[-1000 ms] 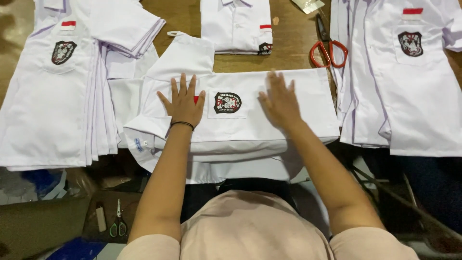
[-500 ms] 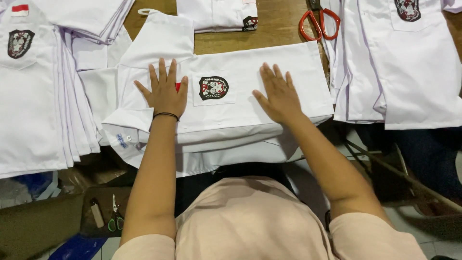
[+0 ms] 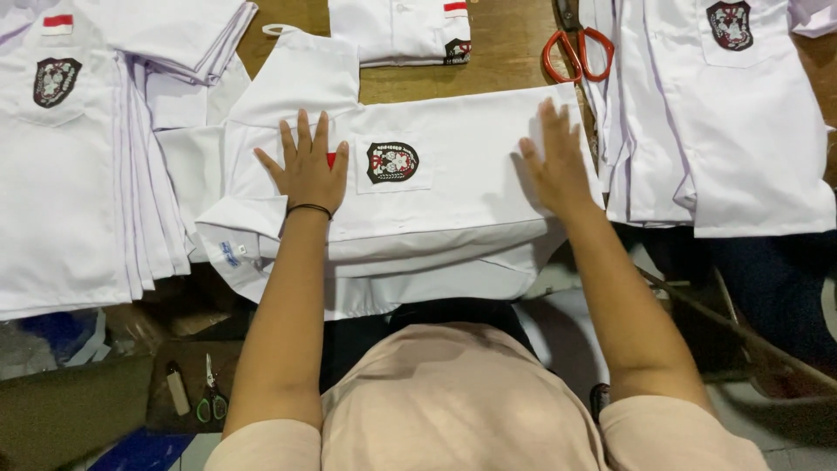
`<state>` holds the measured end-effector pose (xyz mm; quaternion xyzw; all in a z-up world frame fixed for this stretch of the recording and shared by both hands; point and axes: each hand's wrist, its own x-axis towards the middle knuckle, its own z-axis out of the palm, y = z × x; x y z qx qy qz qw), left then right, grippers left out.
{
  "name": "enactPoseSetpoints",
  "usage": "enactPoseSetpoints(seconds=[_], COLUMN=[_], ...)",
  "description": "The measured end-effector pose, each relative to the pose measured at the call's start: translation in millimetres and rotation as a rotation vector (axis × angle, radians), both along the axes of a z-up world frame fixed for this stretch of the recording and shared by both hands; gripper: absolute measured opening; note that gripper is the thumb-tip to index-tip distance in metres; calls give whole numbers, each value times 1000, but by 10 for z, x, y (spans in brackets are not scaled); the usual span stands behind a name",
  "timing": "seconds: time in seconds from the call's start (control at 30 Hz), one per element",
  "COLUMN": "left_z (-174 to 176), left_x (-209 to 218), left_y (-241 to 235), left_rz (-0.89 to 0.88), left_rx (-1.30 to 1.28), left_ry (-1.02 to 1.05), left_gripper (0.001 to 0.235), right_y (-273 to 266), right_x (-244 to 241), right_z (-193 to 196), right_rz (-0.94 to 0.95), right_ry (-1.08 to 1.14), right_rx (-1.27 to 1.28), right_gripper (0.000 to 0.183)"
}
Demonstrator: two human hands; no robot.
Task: The person folds a white shirt on a wooden table, smoothing the fabric with their hands and folding the bottom edge toward the collar.
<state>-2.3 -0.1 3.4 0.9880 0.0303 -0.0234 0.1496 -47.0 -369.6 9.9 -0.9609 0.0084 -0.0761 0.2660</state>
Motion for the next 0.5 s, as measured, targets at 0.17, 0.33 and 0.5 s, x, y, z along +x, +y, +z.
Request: enactPoseSetpoints(seconds=[0.17,0.33,0.5], left_z=[-66,12,-75], left_x=[28,21,47], left_y=[11,5,14], left_rz=[0,23,6], left_rx=[16,1,-17], left_ry=[-8,-10,-4], left_gripper=[64,64,65], right_y=[1244,1706,1347], right_x=[47,27,15], right_z=[20,18,126], right_rz=[314,448,369], right_ry=[3,138,209], right_rx=[-21,-200,-296], right_gripper=[72,73,73])
